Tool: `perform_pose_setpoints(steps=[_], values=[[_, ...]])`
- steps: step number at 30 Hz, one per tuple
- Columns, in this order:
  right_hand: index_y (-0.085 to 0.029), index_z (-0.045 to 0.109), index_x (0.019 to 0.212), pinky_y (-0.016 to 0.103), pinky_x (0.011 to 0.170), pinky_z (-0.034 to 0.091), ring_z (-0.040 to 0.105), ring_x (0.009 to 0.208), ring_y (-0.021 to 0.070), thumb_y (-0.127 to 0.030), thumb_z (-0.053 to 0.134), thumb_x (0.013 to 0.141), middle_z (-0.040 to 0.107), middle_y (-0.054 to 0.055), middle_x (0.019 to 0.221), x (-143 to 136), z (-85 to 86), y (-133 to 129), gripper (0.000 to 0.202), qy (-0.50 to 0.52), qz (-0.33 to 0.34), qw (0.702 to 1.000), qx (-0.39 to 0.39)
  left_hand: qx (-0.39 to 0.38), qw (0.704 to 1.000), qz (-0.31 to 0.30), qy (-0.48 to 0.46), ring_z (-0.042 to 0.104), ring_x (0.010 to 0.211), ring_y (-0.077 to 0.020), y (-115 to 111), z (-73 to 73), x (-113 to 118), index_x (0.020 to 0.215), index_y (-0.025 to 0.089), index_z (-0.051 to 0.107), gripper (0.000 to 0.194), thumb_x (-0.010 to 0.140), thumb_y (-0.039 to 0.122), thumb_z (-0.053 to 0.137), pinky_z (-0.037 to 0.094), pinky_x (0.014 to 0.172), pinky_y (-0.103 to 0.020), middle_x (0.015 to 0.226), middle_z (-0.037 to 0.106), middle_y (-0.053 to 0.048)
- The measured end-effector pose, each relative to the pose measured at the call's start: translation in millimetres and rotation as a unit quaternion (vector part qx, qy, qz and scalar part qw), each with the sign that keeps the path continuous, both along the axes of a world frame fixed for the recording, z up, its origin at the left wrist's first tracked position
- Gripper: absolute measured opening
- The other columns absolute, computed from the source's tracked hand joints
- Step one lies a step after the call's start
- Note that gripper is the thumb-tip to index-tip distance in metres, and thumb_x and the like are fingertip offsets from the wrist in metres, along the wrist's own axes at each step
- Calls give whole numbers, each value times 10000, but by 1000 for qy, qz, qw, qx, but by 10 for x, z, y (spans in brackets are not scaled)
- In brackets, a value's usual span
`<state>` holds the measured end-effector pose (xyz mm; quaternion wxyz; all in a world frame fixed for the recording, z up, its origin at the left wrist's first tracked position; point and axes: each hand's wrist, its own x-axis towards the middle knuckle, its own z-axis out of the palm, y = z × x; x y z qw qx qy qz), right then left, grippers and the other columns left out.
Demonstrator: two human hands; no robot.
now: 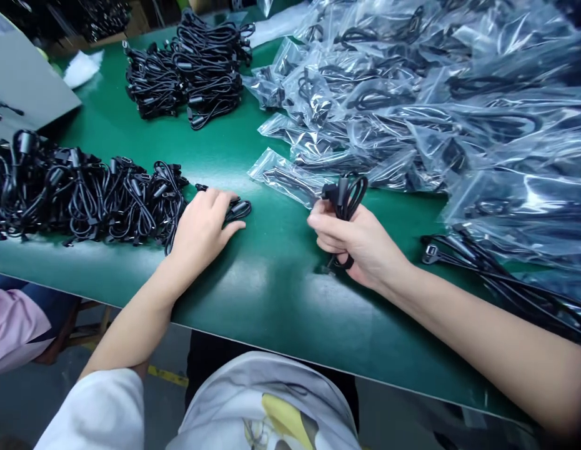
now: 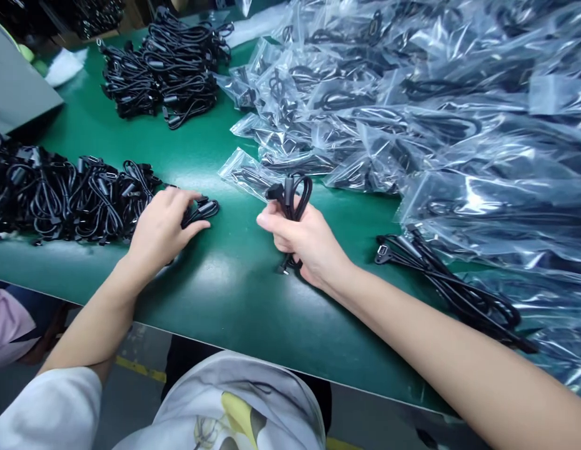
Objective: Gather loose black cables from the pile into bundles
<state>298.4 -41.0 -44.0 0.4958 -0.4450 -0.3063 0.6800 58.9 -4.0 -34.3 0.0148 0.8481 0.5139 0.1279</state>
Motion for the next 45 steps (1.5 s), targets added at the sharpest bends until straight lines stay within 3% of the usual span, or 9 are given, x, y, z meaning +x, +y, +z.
perform_pose_setpoints(steps=[3, 5, 7, 10, 12, 14, 20, 32, 45], values=[[-159, 634, 806, 195, 386, 108, 207, 397, 13, -181, 827, 656, 353, -114, 524, -33, -19, -28, 245, -10, 62, 997, -47, 0, 998, -8, 61, 582, 975, -309, 43, 7, -51, 1096, 143, 658, 217, 908, 239, 609, 443, 866, -425, 1045, 676, -154], [-136, 684, 852, 190, 368, 137, 222, 366, 21, -250, 780, 742, 319, -121, 478, -49, -29, -55, 185, -14, 108, 992, -61, -4, 1000, 2, -23, 590, 941, -278, 13, 30, -30, 1044, 164, 670, 176, 937, 242, 555, 444, 868, -406, 990, 684, -123], [-125, 716, 875, 190, 367, 262, 373, 366, 55, -323, 719, 830, 372, -96, 461, -63, -46, -81, 203, -12, 130, 990, -56, -57, 981, 10, -187, 602, 899, -228, -47, 75, 20, 1021, 183, 663, 167, 947, 286, 554, 460, 850, -358, 960, 686, -80], [-141, 735, 984, 232, 627, 540, 693, 718, 141, -356, 723, 858, 695, 31, 762, -100, -91, -125, 250, 29, 159, 986, -37, -222, 874, -7, -431, 612, 790, -159, -150, 123, 125, 1020, 182, 611, 188, 916, 339, 622, 486, 748, -281, 906, 674, -34], [-162, 723, 1060, 287, 851, 558, 712, 922, 160, -378, 759, 842, 743, 73, 1017, -134, -129, -162, 309, 73, 201, 977, -23, -318, 805, -26, -499, 607, 726, -132, -198, 113, 189, 1006, 179, 573, 216, 889, 335, 666, 490, 702, -258, 858, 656, -15], [-163, 714, 1041, 305, 871, 546, 711, 885, 153, -404, 788, 820, 750, 58, 956, -163, -163, -200, 336, 91, 232, 968, -16, -375, 772, -39, -512, 603, 715, -122, -216, 76, 227, 1004, 178, 560, 232, 879, 329, 684, 495, 706, -255, 851, 643, -11], [-120, 703, 877, 290, 656, 533, 616, 559, 111, -406, 816, 781, 655, -20, 640, -171, -180, -244, 321, 42, 243, 968, -51, -371, 764, -5, -527, 568, 831, -124, -146, -29, 204, 944, 185, 606, 324, 739, 314, 822, 469, 777, -230, 895, 617, 7], [-115, 717, 853, 281, 653, 540, 628, 564, 115, -418, 820, 772, 659, -4, 639, -149, -167, -221, 330, 75, 245, 966, -40, -391, 688, 7, -611, 615, 738, -100, -97, -56, 214, 885, 171, 627, 402, 621, 282, 909, 491, 711, -200, 812, 674, 17], [-116, 726, 858, 260, 644, 539, 625, 552, 100, -419, 830, 765, 669, -6, 642, -156, -175, -208, 334, 69, 230, 970, -44, -363, 691, -10, -626, 616, 758, -86, -104, -100, 227, 900, 176, 624, 336, 700, 280, 872, 493, 727, -187, 822, 668, 23]])
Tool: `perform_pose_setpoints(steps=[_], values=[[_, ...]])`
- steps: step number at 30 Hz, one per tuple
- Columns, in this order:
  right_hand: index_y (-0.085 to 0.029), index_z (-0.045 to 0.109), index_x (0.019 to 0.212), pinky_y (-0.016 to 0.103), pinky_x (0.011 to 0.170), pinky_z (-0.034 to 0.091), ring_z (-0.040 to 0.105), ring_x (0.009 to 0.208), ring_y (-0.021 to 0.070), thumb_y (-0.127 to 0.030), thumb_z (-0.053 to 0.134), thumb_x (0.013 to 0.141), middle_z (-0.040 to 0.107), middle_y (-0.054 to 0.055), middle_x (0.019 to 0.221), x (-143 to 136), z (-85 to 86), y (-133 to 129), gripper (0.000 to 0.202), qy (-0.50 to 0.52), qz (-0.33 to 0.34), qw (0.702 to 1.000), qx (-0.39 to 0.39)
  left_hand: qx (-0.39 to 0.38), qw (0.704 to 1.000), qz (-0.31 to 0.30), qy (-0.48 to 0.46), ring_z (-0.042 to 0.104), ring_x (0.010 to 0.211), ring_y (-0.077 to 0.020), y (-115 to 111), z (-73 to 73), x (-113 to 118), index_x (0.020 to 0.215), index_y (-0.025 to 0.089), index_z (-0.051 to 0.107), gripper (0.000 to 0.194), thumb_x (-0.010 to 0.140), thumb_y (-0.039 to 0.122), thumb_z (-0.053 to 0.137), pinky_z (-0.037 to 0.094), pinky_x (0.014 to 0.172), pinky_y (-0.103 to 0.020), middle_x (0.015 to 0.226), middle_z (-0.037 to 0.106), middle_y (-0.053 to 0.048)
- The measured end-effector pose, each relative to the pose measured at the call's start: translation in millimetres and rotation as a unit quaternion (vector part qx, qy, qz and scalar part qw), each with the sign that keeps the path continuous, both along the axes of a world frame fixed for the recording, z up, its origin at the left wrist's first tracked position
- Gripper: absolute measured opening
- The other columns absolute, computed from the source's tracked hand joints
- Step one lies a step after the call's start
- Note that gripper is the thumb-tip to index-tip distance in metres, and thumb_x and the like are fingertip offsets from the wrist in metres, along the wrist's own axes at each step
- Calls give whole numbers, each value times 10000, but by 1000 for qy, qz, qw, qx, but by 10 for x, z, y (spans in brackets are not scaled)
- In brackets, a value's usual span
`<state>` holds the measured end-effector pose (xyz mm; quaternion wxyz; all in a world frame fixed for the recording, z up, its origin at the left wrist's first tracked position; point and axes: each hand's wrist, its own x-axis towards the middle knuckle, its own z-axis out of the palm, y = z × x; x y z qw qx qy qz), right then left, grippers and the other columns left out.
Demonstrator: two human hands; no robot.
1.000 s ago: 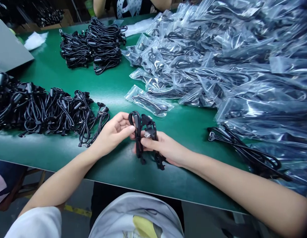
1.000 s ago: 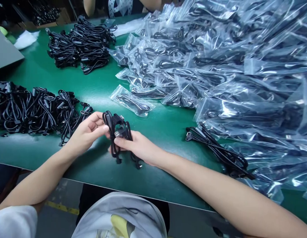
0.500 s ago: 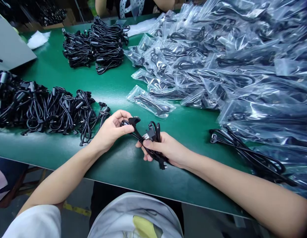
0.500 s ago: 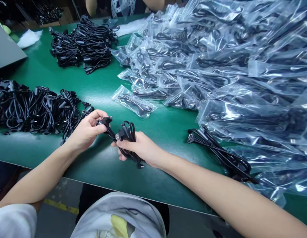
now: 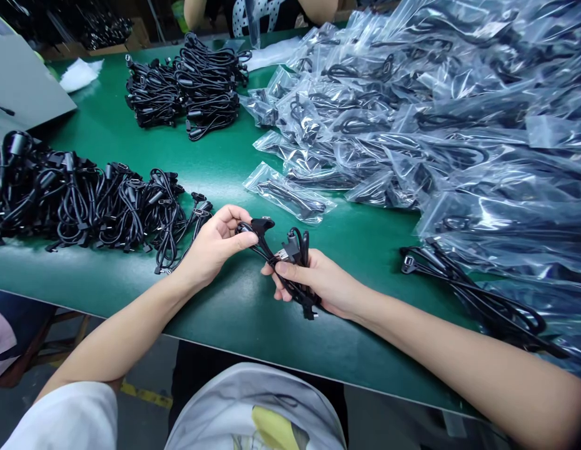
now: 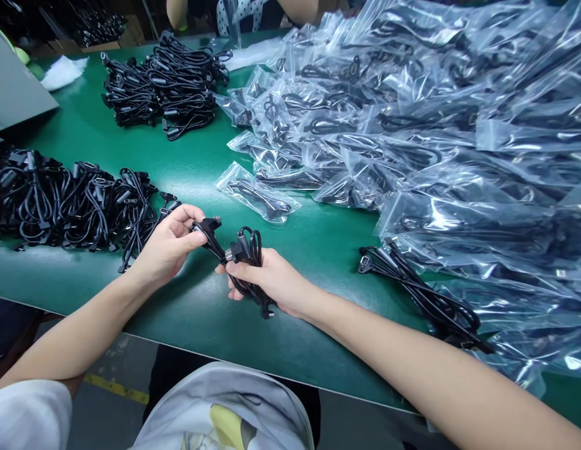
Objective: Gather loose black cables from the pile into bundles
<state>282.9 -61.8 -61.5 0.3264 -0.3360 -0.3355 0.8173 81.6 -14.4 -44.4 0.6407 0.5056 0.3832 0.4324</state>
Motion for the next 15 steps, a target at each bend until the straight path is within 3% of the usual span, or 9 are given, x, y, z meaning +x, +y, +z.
perform_pose_setpoints(steps=[4, 15], values=[[-120, 730, 867, 265, 643, 531, 616, 545, 99, -422, 830, 765, 674, 1, 645, 2, -2, 0, 334, -2, -4, 1000, -5, -17, 1000, 18, -16, 639, 765, -88, 18, 18, 4, 886, 174, 607, 373, 651, 224, 892, 496, 734, -187, 817, 668, 27], [-120, 722, 861, 268, 667, 546, 645, 566, 110, -401, 845, 751, 685, 6, 652, 7, -7, 4, 327, -13, 2, 1000, -14, 2, 999, -27, -36, 679, 850, -118, 31, 9, -32, 960, 189, 616, 343, 713, 198, 854, 521, 813, -228, 918, 694, 1]])
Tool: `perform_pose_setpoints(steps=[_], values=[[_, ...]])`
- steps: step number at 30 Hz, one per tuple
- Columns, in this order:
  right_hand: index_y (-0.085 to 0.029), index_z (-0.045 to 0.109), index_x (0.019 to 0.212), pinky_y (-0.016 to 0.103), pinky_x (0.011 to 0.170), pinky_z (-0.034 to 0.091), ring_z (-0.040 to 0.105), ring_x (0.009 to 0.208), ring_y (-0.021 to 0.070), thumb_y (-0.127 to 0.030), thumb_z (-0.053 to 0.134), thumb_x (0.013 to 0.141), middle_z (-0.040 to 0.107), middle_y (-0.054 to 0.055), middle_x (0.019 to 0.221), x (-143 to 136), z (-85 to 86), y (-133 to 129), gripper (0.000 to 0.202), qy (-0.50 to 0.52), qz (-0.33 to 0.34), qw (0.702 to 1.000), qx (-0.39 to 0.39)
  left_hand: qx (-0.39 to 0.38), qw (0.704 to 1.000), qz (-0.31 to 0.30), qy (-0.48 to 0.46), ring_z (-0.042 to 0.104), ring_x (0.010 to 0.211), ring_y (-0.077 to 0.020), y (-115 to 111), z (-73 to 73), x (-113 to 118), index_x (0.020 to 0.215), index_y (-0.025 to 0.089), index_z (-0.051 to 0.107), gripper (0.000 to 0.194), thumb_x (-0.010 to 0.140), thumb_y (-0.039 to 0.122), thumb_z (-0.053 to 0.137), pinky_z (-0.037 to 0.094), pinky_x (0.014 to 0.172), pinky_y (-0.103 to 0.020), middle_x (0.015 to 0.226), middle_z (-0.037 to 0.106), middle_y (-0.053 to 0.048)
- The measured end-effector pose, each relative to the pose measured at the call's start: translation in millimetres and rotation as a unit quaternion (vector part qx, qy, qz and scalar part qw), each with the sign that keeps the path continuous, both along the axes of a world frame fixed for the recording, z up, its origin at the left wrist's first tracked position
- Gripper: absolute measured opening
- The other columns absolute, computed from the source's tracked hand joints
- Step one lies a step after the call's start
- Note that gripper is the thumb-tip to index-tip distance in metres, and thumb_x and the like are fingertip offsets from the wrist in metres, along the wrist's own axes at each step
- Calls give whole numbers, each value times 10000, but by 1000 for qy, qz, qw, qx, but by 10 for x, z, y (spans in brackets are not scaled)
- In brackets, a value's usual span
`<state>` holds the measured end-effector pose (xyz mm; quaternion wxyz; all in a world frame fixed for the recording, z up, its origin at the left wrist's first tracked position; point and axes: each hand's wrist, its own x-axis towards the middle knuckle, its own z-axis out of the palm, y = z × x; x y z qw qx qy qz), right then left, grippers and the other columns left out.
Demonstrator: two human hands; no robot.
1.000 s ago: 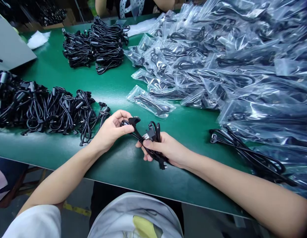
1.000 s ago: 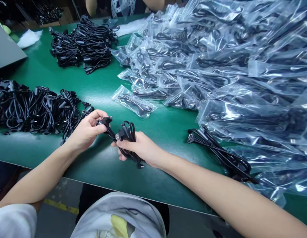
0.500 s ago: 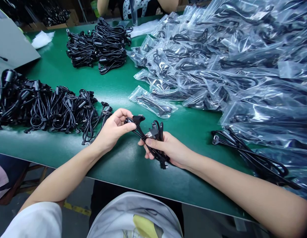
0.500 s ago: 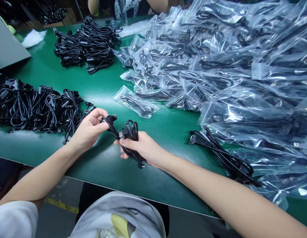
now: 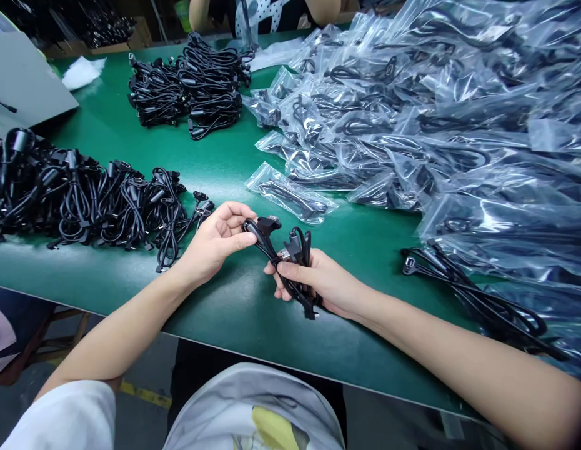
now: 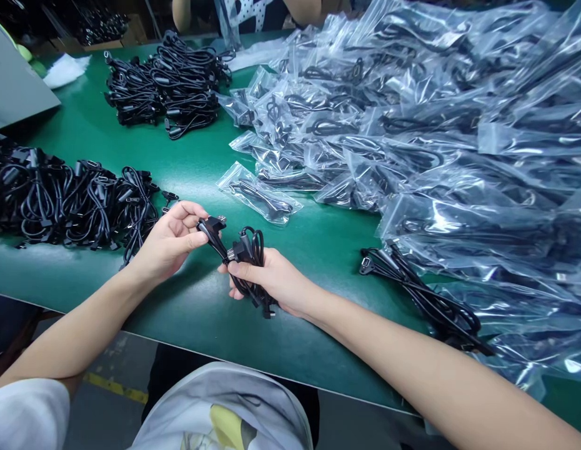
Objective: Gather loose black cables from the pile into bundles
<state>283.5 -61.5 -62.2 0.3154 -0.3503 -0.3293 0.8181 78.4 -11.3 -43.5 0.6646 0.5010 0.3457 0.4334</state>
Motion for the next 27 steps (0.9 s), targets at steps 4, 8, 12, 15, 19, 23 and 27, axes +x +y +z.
perform_pose_setpoints(steps=[4, 8, 12, 15, 19, 23, 27], values=[[-117, 725, 858, 263, 648, 563, 649, 550, 109, -415, 850, 740, 674, -2, 640, 8, 6, -8, 344, 12, 7, 1000, -10, 9, 1000, 3, 1, 666, 878, -111, -3, -14, 4, 962, 189, 631, 328, 720, 198, 853, 518, 819, -212, 937, 690, -4], [-114, 725, 868, 268, 659, 577, 639, 537, 100, -408, 836, 758, 668, -9, 645, 16, 16, -2, 333, 27, 11, 1000, -8, 21, 1000, 1, 14, 650, 862, -112, -5, -38, 4, 968, 191, 631, 322, 734, 228, 849, 511, 807, -213, 923, 679, -5], [-114, 711, 870, 261, 657, 558, 664, 584, 115, -416, 831, 754, 692, 10, 710, 3, 29, -6, 344, 11, 6, 1000, 10, 58, 997, -8, 53, 640, 954, -157, -20, -40, -14, 1076, 204, 633, 394, 765, 353, 823, 509, 849, -252, 1039, 674, -41], [-135, 680, 822, 240, 604, 525, 666, 587, 118, -394, 819, 757, 692, 10, 732, -26, 51, -42, 301, -63, -17, 997, 45, 126, 982, 5, 138, 620, 1012, -194, -41, 17, -39, 1054, 202, 656, 376, 775, 407, 802, 495, 916, -295, 1063, 665, -56], [-166, 644, 837, 237, 503, 489, 616, 529, 112, -382, 751, 797, 655, -3, 695, -55, 106, -97, 244, -152, -65, 983, 80, 217, 944, 21, 248, 593, 1094, -223, -44, 122, -80, 1020, 212, 723, 232, 840, 359, 735, 451, 1028, -347, 1079, 674, -69], [-173, 614, 848, 247, 485, 485, 587, 519, 109, -377, 713, 796, 648, 6, 723, -65, 141, -122, 233, -182, -108, 973, 97, 185, 958, 0, 221, 590, 1177, -224, 12, 112, -124, 1153, 244, 735, 293, 874, 326, 699, 460, 1042, -335, 1227, 669, -71], [-190, 623, 901, 281, 536, 519, 625, 600, 144, -324, 625, 840, 652, 24, 793, -73, 111, -161, 147, -230, -97, 952, 178, 148, 971, 22, 187, 618, 1115, -212, 53, 47, -147, 1073, 238, 761, 214, 888, 318, 689, 469, 1014, -318, 1147, 708, -60]])
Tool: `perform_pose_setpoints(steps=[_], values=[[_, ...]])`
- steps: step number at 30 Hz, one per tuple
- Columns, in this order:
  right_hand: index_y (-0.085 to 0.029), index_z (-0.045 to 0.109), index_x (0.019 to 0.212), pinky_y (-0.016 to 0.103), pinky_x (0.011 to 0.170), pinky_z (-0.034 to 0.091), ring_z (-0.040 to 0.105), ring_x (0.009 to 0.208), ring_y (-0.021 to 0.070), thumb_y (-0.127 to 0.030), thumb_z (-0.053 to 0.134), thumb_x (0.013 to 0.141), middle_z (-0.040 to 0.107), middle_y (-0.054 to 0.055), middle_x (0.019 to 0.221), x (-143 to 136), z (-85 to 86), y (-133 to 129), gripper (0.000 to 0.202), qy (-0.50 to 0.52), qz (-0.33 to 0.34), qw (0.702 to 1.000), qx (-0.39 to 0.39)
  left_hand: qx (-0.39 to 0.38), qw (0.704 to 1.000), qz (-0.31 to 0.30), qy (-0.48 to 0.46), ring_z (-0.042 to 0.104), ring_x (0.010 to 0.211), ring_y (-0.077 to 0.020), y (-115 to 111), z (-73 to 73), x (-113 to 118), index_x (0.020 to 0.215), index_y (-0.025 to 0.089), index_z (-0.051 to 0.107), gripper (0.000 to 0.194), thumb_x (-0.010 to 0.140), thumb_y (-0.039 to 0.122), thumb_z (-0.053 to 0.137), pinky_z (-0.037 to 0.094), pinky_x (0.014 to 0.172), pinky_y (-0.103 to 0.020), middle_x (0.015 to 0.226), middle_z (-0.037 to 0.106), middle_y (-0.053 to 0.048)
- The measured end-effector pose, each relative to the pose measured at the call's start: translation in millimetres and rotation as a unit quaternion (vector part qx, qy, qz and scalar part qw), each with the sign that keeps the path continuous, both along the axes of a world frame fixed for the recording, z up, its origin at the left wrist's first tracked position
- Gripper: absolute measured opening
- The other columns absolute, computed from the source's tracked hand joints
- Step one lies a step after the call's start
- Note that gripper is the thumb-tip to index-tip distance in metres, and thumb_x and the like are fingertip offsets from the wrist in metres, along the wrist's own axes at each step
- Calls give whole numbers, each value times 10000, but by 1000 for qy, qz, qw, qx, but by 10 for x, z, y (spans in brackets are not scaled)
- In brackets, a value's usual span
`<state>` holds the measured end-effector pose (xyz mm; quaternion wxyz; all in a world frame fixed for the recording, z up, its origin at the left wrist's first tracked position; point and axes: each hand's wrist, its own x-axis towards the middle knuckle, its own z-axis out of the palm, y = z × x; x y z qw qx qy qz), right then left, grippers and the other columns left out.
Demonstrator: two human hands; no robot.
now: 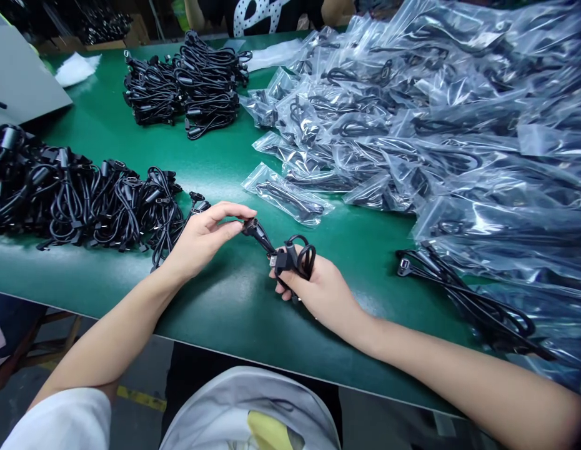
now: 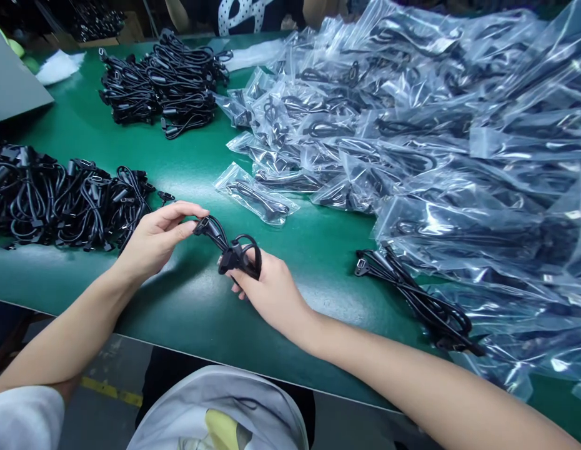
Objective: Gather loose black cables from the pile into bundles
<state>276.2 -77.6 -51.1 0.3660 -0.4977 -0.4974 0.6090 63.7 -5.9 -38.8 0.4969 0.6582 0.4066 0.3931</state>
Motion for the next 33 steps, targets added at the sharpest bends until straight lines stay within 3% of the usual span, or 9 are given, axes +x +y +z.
perform_pose_setpoints(steps=[5, 11, 16, 18, 22, 24, 26, 29, 33], values=[[-221, 612, 915, 318, 620, 494, 642, 647, 183, -280, 568, 893, 640, 15, 734, 33, -34, -20, 77, -129, 22, 988, 84, -10, 1000, -3, -14, 615, 1118, -203, -31, 28, -7, 1053, 242, 767, 206, 923, 340, 641, 459, 1024, -314, 1157, 702, -56], [-210, 611, 1059, 331, 671, 488, 655, 672, 200, -230, 566, 871, 647, 16, 751, 39, -7, -13, 194, -125, 16, 990, 64, -37, 997, -20, -67, 643, 1115, -207, -31, 8, 8, 1079, 233, 750, 252, 833, 289, 757, 495, 1010, -319, 1161, 711, -59], [-214, 612, 996, 322, 681, 495, 657, 654, 185, -211, 591, 851, 660, 5, 739, 23, 15, -26, 146, -111, 11, 992, 55, -57, 994, -12, -95, 652, 1133, -212, -15, -11, 32, 1095, 226, 743, 272, 834, 299, 763, 495, 1040, -336, 1165, 725, -68], [-214, 613, 955, 316, 666, 511, 670, 659, 181, -254, 637, 846, 694, 18, 796, 21, 19, -15, 118, -65, 14, 997, 28, -63, 992, -9, -104, 658, 1127, -209, -18, -5, 34, 1108, 223, 734, 294, 826, 297, 772, 494, 1050, -340, 1160, 727, -69], [-189, 657, 999, 316, 759, 561, 733, 840, 199, -417, 711, 847, 754, 78, 1011, 27, 15, 47, 280, 107, 19, 990, -87, -96, 989, -45, -104, 675, 1104, -203, -53, -4, 53, 1140, 225, 705, 321, 829, 263, 771, 512, 1022, -334, 1122, 736, -69], [-176, 685, 1006, 308, 792, 563, 736, 871, 199, -401, 776, 801, 771, 77, 961, 33, 5, 82, 318, 154, 11, 980, -129, -111, 987, -74, -94, 676, 1089, -191, -75, -16, 79, 1165, 227, 687, 336, 838, 253, 762, 521, 993, -314, 1117, 731, -66], [-168, 706, 949, 295, 776, 568, 734, 820, 185, -352, 828, 748, 775, 62, 885, 40, -2, 112, 298, 182, -10, 970, -157, -105, 988, -65, -90, 669, 1065, -170, -91, -32, 110, 1179, 227, 667, 351, 841, 257, 757, 533, 949, -284, 1141, 709, -60], [-179, 711, 899, 303, 818, 583, 736, 832, 176, -340, 827, 750, 773, 46, 887, 61, 4, 166, 249, 223, -81, 959, -156, -99, 993, -28, -52, 660, 918, -141, -108, -49, 151, 1090, 196, 660, 302, 821, 280, 766, 553, 788, -241, 1027, 693, -41], [-206, 677, 895, 342, 940, 580, 731, 984, 189, -363, 802, 792, 761, 28, 977, 128, 40, 266, 226, 244, -166, 952, -80, -138, 980, -132, 58, 640, 732, -134, -176, -49, 210, 955, 175, 659, 243, 785, 296, 783, 524, 681, -248, 816, 693, -18]])
